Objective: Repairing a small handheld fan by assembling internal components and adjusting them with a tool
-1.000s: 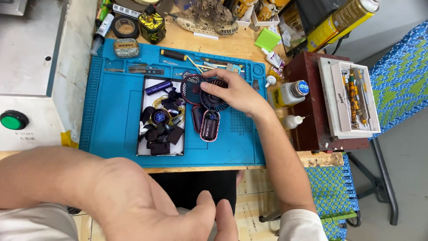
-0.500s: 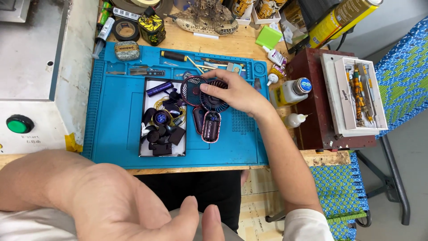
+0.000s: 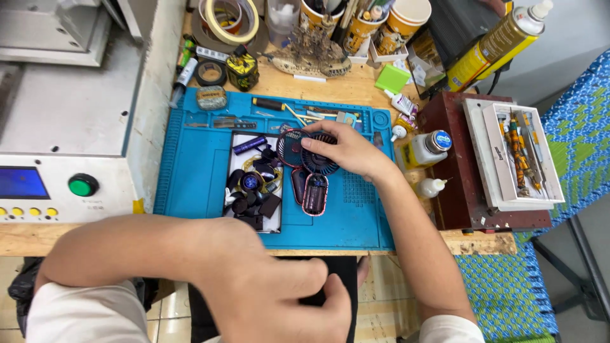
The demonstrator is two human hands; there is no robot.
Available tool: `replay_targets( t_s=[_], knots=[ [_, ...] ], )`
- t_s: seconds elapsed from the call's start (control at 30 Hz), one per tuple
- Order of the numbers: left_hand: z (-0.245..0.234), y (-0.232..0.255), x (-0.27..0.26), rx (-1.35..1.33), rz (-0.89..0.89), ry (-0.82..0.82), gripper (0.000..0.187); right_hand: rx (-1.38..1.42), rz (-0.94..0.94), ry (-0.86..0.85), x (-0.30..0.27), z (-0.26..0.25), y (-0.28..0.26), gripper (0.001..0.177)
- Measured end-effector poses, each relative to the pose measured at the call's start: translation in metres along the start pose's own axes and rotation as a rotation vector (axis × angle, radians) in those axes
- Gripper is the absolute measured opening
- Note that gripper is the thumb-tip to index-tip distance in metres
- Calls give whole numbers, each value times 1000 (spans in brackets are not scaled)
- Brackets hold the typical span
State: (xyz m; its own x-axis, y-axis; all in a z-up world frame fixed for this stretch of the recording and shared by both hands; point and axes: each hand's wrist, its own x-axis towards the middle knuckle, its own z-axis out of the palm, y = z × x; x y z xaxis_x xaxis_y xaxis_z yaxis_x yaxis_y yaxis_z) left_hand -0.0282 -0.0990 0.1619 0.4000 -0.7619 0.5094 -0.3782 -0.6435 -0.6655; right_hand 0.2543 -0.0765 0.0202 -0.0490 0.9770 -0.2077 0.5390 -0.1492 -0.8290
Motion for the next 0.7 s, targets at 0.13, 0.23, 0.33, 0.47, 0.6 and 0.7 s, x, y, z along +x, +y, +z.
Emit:
replay_targets(
  t_s=[0.13, 0.23, 0.33, 0.47, 0.6, 0.7],
  knots=[
    [36, 32, 4, -475, -180, 69, 31, 17, 3, 10, -2, -1, -13, 51],
    [51, 50, 6, -833, -267, 80, 40, 10, 121, -25, -10, -1, -26, 59],
    [56, 61, 3, -875, -283, 30, 54, 38, 129, -12, -9, -1, -19, 57],
    [47, 38, 11, -745, -690, 123, 43, -21, -12, 3, 8, -6, 4, 53],
    [36, -10, -25, -737, -1017, 177, 45, 134, -79, 14, 1, -4, 40, 27],
    [-10, 1, -24, -764, -1198, -31, 22, -24, -65, 1, 0, -7, 12, 40]
  ],
)
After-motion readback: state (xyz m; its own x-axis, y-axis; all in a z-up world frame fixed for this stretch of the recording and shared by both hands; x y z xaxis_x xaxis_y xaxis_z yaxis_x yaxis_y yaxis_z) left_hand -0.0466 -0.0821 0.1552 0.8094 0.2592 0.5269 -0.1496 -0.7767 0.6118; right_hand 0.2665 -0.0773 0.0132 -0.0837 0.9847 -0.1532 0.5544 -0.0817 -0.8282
